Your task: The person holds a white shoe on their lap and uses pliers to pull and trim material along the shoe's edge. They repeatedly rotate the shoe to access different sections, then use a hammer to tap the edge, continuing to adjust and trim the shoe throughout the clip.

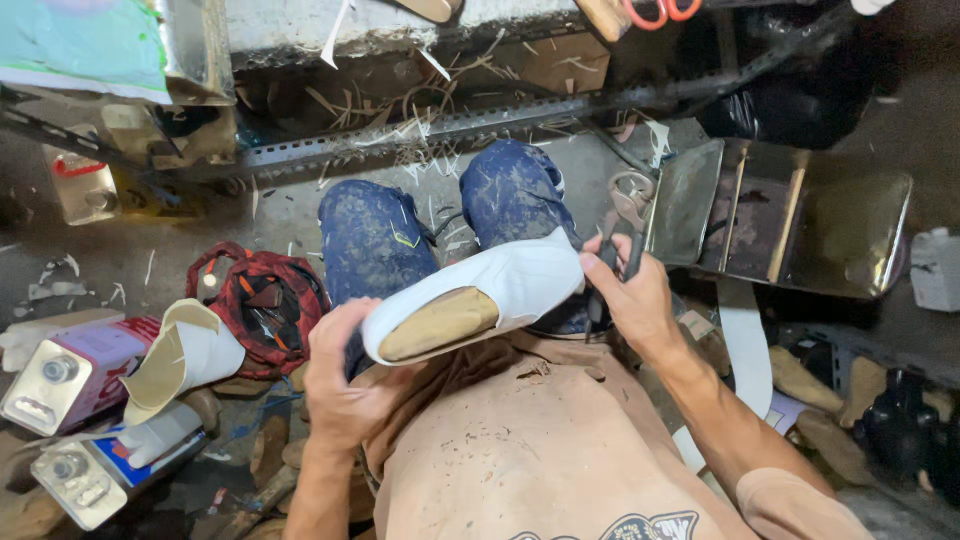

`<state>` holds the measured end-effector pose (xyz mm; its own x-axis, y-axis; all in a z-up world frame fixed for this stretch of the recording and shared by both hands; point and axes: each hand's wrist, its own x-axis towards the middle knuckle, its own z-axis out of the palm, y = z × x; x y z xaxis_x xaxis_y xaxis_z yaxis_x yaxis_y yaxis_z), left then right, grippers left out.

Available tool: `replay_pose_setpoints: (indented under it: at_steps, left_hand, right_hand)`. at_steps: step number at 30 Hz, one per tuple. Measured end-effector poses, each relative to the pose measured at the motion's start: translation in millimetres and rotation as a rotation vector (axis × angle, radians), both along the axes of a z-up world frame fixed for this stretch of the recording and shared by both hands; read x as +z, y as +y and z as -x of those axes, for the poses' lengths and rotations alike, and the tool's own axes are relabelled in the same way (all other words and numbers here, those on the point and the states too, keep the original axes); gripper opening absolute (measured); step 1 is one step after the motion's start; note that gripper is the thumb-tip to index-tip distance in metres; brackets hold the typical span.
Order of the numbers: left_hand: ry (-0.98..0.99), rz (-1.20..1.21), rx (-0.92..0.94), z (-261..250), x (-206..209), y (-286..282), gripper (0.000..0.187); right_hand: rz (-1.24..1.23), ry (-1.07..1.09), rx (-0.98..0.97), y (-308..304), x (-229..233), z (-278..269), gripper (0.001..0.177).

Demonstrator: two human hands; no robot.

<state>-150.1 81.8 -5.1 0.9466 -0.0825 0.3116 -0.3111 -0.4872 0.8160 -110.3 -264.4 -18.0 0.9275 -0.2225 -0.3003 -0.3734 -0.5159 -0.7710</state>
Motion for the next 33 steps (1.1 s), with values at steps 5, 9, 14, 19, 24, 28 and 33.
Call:
replay_pose_setpoints:
  at_steps: [5,9,14,19,24,28,33]
  left_hand:
    - [0.218,1.412,0.036,-44,29,-69,0.113]
    - [0.718,1.901,-0.222,-71,-9,-87,0.078]
    - [0.717,2.201,0.016,-72,-87,-116,0.058]
    - [0.776,2.271,0.121,-77,-120,-113,0.063]
    - [0.841,2.263,0.053,-79,-121,-107,0.069]
    - [0.860,2.269,0.038,-78,-125,-107,0.073]
    - [0.883,2.272,0.020,-77,-126,-105,0.073]
  right_hand:
    - [-0.611,0.228,0.025,23,27,46,0.032]
    - [-0.621,0.300,-0.090,24,-1,43,0.042]
    - [-0.617,0.117,-0.157,-19,-80,30,0.036]
    - [-0.670,0.110,-0.216,-31,-95,22,0.035]
    - [-0.679,0.107,-0.207,-24,-91,18,0.034]
    - [-0.656,0.113,-0.199,-20,-89,17,0.034]
    - [-0.671,0.110,-0.221,-19,-83,17,0.034]
